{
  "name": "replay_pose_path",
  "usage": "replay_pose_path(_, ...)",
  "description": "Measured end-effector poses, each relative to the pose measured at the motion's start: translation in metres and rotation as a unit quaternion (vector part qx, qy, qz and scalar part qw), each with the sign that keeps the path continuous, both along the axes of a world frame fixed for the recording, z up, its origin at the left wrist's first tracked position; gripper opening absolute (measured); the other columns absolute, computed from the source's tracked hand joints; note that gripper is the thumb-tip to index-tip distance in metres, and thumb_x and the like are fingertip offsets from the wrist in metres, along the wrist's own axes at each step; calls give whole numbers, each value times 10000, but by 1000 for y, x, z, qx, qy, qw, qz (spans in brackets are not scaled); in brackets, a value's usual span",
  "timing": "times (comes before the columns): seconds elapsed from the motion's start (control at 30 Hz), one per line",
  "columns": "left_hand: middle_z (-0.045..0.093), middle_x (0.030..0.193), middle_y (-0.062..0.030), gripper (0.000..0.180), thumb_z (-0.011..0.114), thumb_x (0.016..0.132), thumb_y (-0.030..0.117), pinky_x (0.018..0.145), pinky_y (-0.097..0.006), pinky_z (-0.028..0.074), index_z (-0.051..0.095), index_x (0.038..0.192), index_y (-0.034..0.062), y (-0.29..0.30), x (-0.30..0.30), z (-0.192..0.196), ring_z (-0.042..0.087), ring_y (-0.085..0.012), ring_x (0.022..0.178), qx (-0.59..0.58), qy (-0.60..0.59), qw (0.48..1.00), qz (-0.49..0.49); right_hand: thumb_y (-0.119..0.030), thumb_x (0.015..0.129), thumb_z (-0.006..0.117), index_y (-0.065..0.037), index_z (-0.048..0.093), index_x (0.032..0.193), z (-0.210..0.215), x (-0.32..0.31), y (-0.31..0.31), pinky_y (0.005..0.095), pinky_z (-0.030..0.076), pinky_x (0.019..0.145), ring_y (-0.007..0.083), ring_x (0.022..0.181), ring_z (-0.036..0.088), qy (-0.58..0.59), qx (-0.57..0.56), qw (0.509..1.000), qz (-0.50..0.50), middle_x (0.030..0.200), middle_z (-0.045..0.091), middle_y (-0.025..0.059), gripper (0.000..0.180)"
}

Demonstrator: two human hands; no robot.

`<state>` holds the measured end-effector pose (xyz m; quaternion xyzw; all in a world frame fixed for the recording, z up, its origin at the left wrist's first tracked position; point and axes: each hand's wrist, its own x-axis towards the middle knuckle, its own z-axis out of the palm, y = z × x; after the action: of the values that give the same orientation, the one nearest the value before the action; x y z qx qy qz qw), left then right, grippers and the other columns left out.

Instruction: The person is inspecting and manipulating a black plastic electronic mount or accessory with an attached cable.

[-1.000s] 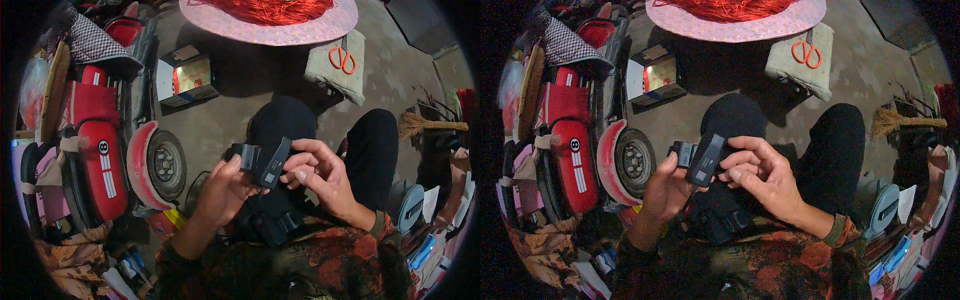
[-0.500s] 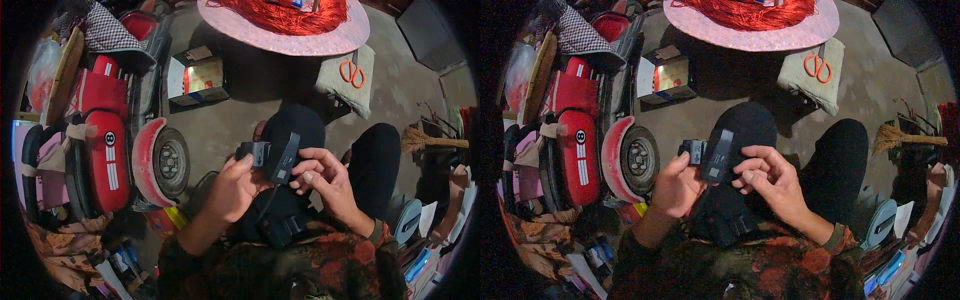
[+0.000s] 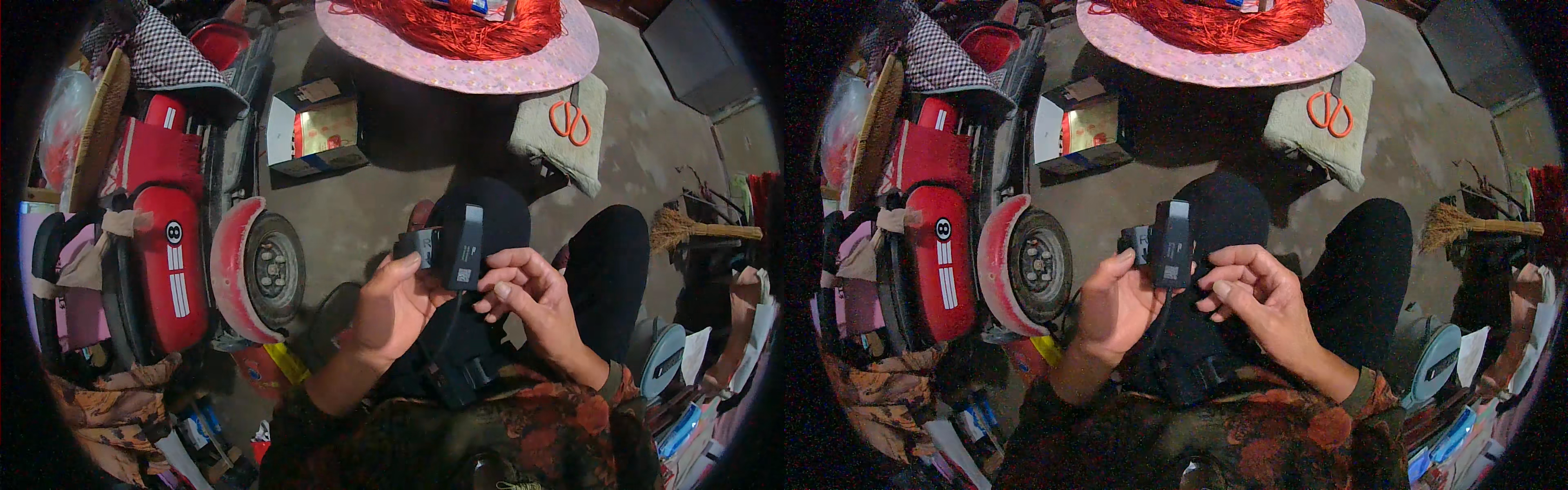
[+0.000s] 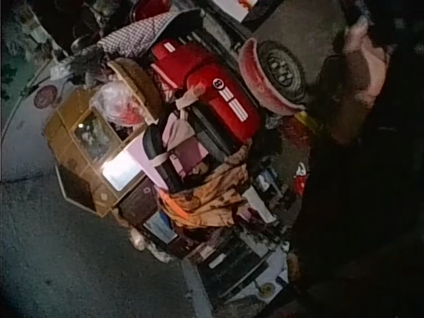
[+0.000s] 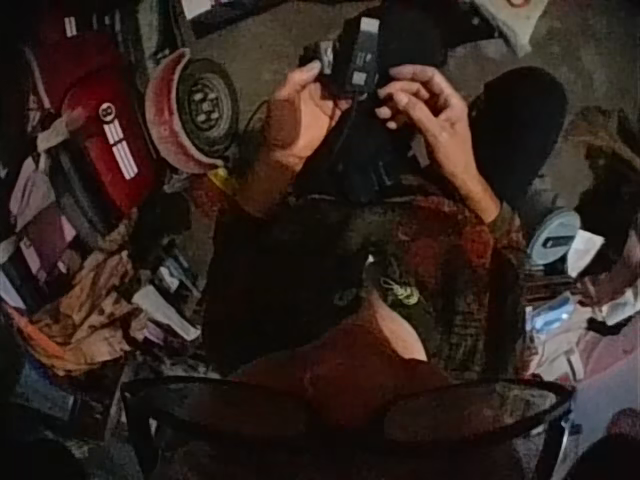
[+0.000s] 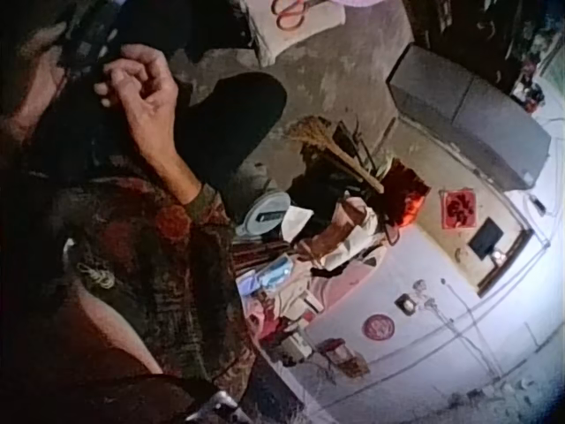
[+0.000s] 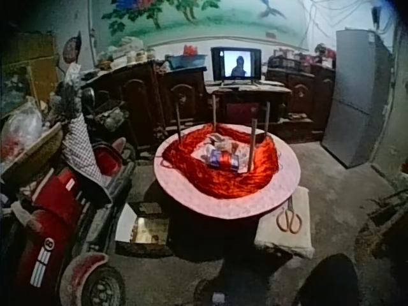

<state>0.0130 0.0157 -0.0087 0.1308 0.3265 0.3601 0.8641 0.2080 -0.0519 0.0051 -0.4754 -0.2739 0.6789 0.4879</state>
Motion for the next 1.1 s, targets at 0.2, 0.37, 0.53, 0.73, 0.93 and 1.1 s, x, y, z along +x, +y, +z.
replay_pose_path(0.2, 618, 1186, -172, 469, 510, 915, 281, 1025, -391, 426, 511, 1253, -43, 4, 2, -6, 585, -273, 1123, 9, -18, 1000, -16, -113, 965, 581, -1, 508, 1229, 2, 3, -1, 257, 540, 720, 150, 869, 673, -4, -3, 1000, -3, 1043, 658, 103, 296)
replay_pose_path(0.37, 539, 1271, -129, 490, 493, 930, 196, 997, -413, 450, 402, 1373, 7, 9, 5, -8, 567, -240, 1144, 36, -47, 998, -21, -114, 960, 579, -3, 522, 1211, 0, 7, -2, 262, 545, 699, 153, 846, 678, -10, -3, 1000, -18, 1015, 661, 102, 281)
replay_pose_path(0.53, 529, 1275, -133, 495, 525, 917, 183, 1010, -426, 441, 405, 1362, 2, 12, 10, -4, 556, -246, 1164, 80, -30, 995, -49, -117, 965, 584, -1, 519, 1214, -1, 12, -6, 258, 542, 710, 150, 861, 673, -4, -10, 1000, -26, 1012, 656, 91, 282)
replay_pose_path(0.73, 524, 1260, -175, 627, 594, 864, 279, 1045, -443, 415, 377, 1362, -35, 4, 21, 11, 528, -280, 1201, 148, 65, 985, -58, -91, 910, 658, 16, 516, 1183, 2, 12, -11, 248, 527, 710, 120, 841, 649, -33, -2, 998, -50, 967, 637, 68, 325)
replay_pose_path(0.93, 523, 1243, -181, 597, 549, 923, 355, 1008, -456, 453, 399, 1341, -45, -8, 28, 14, 542, -280, 1180, 172, 151, 972, -48, -49, 827, 740, 24, 512, 1126, 3, 4, -8, 207, 488, 713, 53, 803, 586, -101, 16, 993, -66, 905, 614, 32, 383)
replay_pose_path(1.1, 541, 1229, -186, 537, 464, 980, 379, 975, -475, 479, 443, 1306, -47, -6, 29, 14, 567, -294, 1155, 135, 150, 979, -42, -38, 815, 751, 20, 509, 1093, 4, 3, -8, 194, 471, 668, 37, 761, 564, -101, -33, 991, -76, 850, 597, 17, 373)
